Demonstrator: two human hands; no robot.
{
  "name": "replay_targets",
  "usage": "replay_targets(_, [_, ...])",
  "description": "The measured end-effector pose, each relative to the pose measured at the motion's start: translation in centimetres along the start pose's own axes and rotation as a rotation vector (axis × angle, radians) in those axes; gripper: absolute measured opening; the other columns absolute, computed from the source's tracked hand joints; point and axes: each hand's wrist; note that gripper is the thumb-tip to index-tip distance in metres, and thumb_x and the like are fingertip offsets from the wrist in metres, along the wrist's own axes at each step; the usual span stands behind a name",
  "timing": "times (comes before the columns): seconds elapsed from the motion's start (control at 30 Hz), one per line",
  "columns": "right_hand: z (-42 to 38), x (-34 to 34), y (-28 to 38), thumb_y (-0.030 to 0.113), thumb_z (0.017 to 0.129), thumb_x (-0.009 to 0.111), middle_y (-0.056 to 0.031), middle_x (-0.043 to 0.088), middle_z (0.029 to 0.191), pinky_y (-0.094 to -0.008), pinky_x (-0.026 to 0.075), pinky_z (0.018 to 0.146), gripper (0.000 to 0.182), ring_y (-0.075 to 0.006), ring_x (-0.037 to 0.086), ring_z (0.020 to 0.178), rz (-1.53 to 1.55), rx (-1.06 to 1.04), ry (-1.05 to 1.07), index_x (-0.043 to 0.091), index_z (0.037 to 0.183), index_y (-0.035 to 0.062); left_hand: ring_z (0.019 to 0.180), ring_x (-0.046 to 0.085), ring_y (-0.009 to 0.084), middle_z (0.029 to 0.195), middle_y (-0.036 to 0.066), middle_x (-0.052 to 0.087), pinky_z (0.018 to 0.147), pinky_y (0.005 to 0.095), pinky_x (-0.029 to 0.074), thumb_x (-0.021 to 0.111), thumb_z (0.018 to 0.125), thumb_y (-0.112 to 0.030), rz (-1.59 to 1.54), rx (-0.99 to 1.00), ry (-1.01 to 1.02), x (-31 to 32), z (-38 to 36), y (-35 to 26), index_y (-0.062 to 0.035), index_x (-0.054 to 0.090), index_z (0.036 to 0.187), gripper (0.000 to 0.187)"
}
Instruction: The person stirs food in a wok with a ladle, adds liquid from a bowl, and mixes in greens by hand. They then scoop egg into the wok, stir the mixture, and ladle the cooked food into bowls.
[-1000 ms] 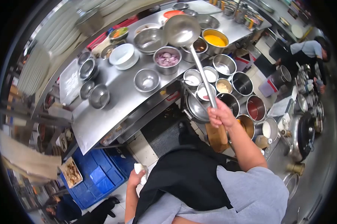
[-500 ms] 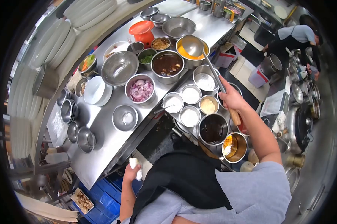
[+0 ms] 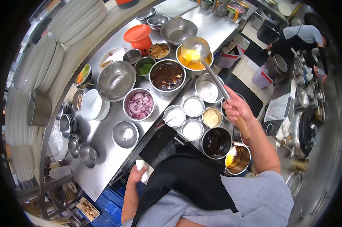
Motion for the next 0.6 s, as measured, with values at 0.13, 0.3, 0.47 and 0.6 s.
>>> replay_targets(0.13, [-0.1, 0.6, -0.7, 0.009, 0.1, 0.044, -0.0027, 0.048, 0.079, -0.0189, 0.037, 0.042, 0.06, -0.0016, 0.039, 0.046, 0.196, -0.04, 0.086, 0.023, 0.152, 0.0276, 0.082, 0.062, 0.0185, 0.089, 0.008, 0.068, 0.077, 0.0353, 0.05, 0.069, 0.085, -0.026, -0.057, -0.003, 0.02, -0.4, 0.7, -0.2, -0.0029, 0.066, 0.099, 0.028])
replay_targets(0.3, [0.2, 1.3, -0.9, 0.01, 0.1, 0.045, -0.0027, 0.047, 0.079, -0.0196, 0.037, 0.042, 0.061, -0.0024, 0.039, 0.046, 0.216, -0.048, 0.092, 0.022, 0.153, 0.0278, 0.085, 0.064, 0.0191, 0.092, 0.008, 0.069, 0.079, 0.0349, 0.05, 0.069, 0.085, -0.025, 0.005, -0.026, 0.043, -0.6, 0.7, -1.2, -0.0029, 0.067, 0.102, 0.028])
replay_targets(0.47, [0.5, 1.4, -0.8, 0.009, 0.098, 0.045, -0.0028, 0.046, 0.078, -0.0215, 0.036, 0.043, 0.065, -0.0044, 0.039, 0.047, 0.02, -0.07, 0.001, 0.019, 0.154, 0.0291, 0.088, 0.065, 0.0197, 0.096, 0.009, 0.07, 0.082, 0.035, 0.05, 0.069, 0.085, -0.026, 0.0, -0.039, 0.084, -0.3, 0.4, -2.9, -0.003, 0.067, 0.106, 0.031])
replay_targets(0.6, [0.8, 1.4, -1.0, 0.008, 0.098, 0.045, -0.003, 0.047, 0.078, -0.0218, 0.036, 0.044, 0.066, -0.0044, 0.039, 0.047, 0.031, -0.06, -0.016, 0.018, 0.154, 0.0291, 0.091, 0.066, 0.0203, 0.099, 0.01, 0.07, 0.084, 0.0353, 0.05, 0.069, 0.085, -0.026, 0.015, -0.054, 0.072, -0.3, 0.8, -2.8, -0.0029, 0.067, 0.109, 0.033])
Point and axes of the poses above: each hand's wrist, its own z-axis towards the middle knuckle, its own x-axis out of the palm, y = z × x
